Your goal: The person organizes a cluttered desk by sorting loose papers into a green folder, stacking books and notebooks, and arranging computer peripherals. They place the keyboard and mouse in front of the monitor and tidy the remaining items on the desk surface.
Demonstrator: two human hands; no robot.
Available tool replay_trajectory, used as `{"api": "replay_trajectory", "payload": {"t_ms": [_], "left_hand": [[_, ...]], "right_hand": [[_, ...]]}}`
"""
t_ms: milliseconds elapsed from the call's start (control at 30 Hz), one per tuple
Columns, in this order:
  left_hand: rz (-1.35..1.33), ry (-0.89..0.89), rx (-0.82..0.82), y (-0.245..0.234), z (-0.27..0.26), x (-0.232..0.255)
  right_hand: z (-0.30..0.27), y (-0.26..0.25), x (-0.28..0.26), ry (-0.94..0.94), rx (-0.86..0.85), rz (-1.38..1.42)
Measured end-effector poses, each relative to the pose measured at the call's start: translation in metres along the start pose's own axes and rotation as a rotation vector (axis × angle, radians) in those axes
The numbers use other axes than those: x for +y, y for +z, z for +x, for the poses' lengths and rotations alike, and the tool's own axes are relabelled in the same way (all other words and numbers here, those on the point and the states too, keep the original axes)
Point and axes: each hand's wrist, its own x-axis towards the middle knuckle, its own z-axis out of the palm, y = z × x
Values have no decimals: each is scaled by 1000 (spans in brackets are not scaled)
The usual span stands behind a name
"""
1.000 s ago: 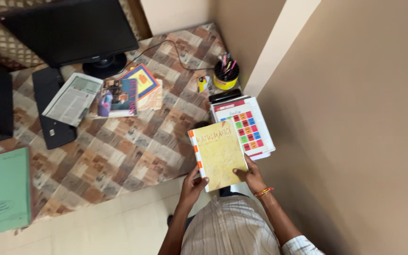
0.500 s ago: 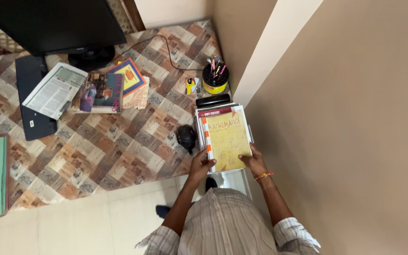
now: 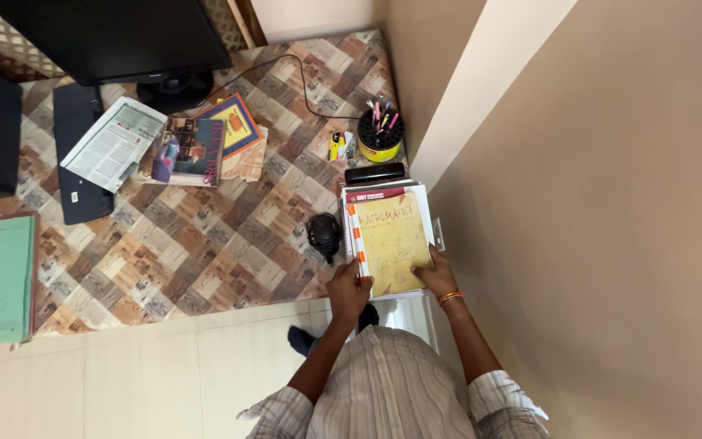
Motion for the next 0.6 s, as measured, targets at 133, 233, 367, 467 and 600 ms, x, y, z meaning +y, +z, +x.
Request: {"api": "replay_trajectory", "payload": {"t_ms": [133, 233, 367, 467, 600], "left_hand": [[284, 26, -9, -11, 1, 13], [325, 40, 24, -11, 2, 10], [-28, -93, 11, -4, 0, -11], [-288, -230, -52, 0, -4, -28], [-520, -259, -121, 8, -13, -51]], "right_hand": [[-1, 0, -20, -30, -12, -290], [-6, 6, -48, -7, 46, -511], [-20, 5, -79, 99, 38, -680], [-28, 6, -85, 132, 43, -747], [-27, 14, -57, 90, 113, -829]]}}
